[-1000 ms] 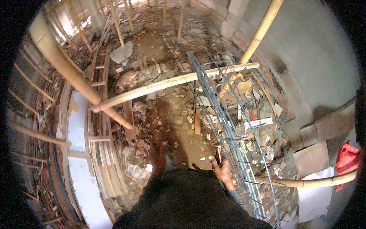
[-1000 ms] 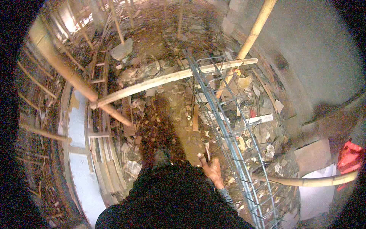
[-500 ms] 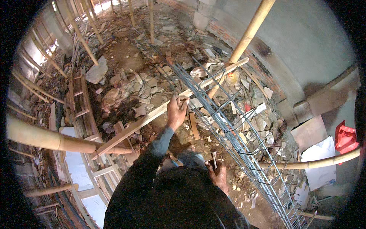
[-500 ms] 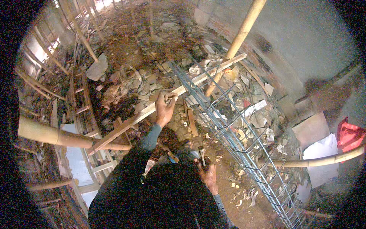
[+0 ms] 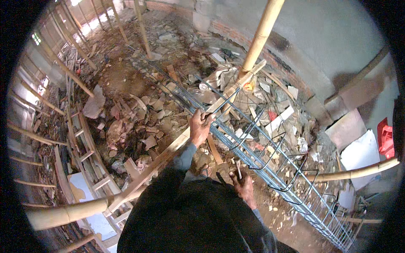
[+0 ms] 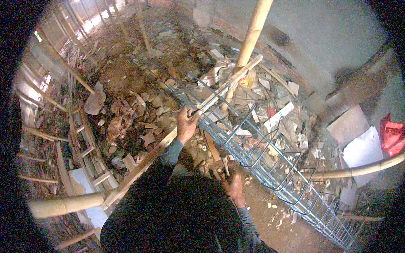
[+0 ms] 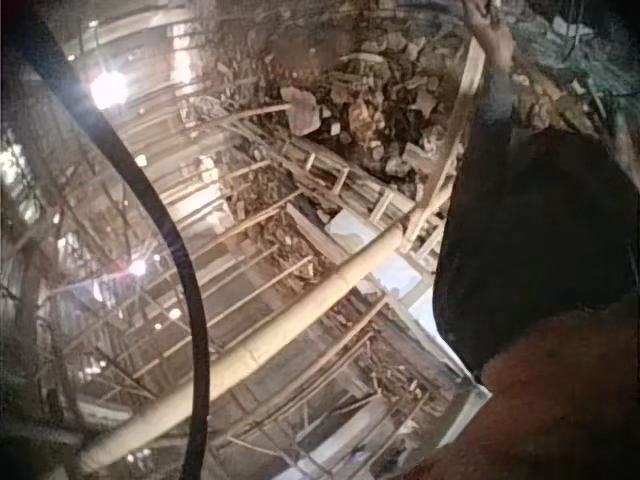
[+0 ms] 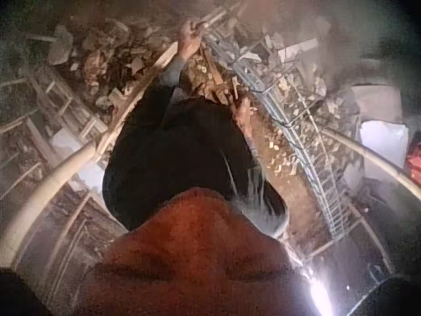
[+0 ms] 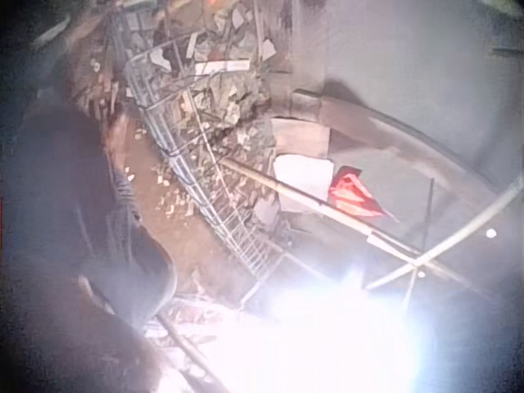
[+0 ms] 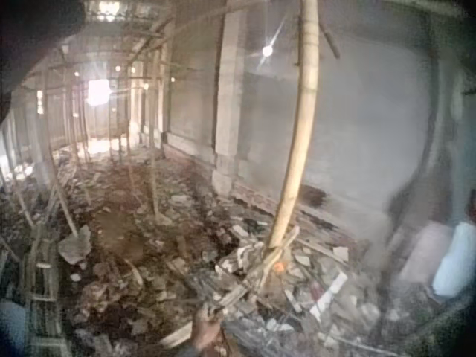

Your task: The person assembles a rebar cage by tying intersecting steel bars with wire using pliers. They position the cage on bamboo supports, wrap wire around intersections, and twist it tight to secure the structure.

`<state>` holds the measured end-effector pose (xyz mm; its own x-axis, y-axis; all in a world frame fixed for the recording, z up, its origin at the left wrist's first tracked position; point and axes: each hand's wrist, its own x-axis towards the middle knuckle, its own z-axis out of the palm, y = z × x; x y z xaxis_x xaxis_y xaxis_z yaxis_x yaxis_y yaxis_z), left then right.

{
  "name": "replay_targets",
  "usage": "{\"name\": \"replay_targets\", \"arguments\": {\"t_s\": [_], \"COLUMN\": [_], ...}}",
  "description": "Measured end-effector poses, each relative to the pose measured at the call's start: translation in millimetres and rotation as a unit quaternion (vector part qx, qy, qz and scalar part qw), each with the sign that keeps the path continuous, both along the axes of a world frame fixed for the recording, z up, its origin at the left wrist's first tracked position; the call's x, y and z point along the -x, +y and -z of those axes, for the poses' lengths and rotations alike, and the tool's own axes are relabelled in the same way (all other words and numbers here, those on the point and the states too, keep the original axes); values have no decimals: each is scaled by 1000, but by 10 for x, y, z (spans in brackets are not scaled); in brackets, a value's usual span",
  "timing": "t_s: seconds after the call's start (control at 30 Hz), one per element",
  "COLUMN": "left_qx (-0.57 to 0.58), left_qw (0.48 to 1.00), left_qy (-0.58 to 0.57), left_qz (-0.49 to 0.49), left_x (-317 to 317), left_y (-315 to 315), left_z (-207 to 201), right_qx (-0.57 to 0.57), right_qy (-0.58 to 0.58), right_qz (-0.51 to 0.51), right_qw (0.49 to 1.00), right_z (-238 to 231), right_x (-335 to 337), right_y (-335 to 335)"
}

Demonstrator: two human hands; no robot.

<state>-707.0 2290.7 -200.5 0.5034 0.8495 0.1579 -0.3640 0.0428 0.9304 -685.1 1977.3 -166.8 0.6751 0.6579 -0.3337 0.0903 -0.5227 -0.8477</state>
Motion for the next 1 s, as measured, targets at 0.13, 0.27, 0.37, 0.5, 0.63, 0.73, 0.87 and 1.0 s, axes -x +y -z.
{"name": "replay_targets", "arguments": {"t_s": [0.13,0.27,0.37,0.5,0.63,0.73,0.87,1.0], "left_qx": [-134,-1,-64,-31,-45,-45,-49,-98], "left_qw": [985,998,984,994,987,985,979,964], "left_qy": [99,53,163,81,125,115,112,144], "left_qz": [-40,42,18,65,95,122,161,201], "left_x": [98,122,118,129,155,153,154,172], "left_y": [-36,-45,-7,16,93,178,288,385], "left_z": [-149,-151,-114,-129,-197,-231,-255,-275], "right_qx": [-19,39,43,-101,-82,-113,-72,-135], "right_qy": [-41,16,38,59,-103,-122,-210,-226], "right_qz": [9,39,105,222,289,308,355,392], "right_qw": [999,998,993,968,948,937,908,882], "right_z": [23,-16,-59,-144,-291,-336,-246,-182], "right_x": [-251,-307,-306,-195,-134,-136,-133,-12], "right_y": [280,496,607,754,800,749,707,745]}}
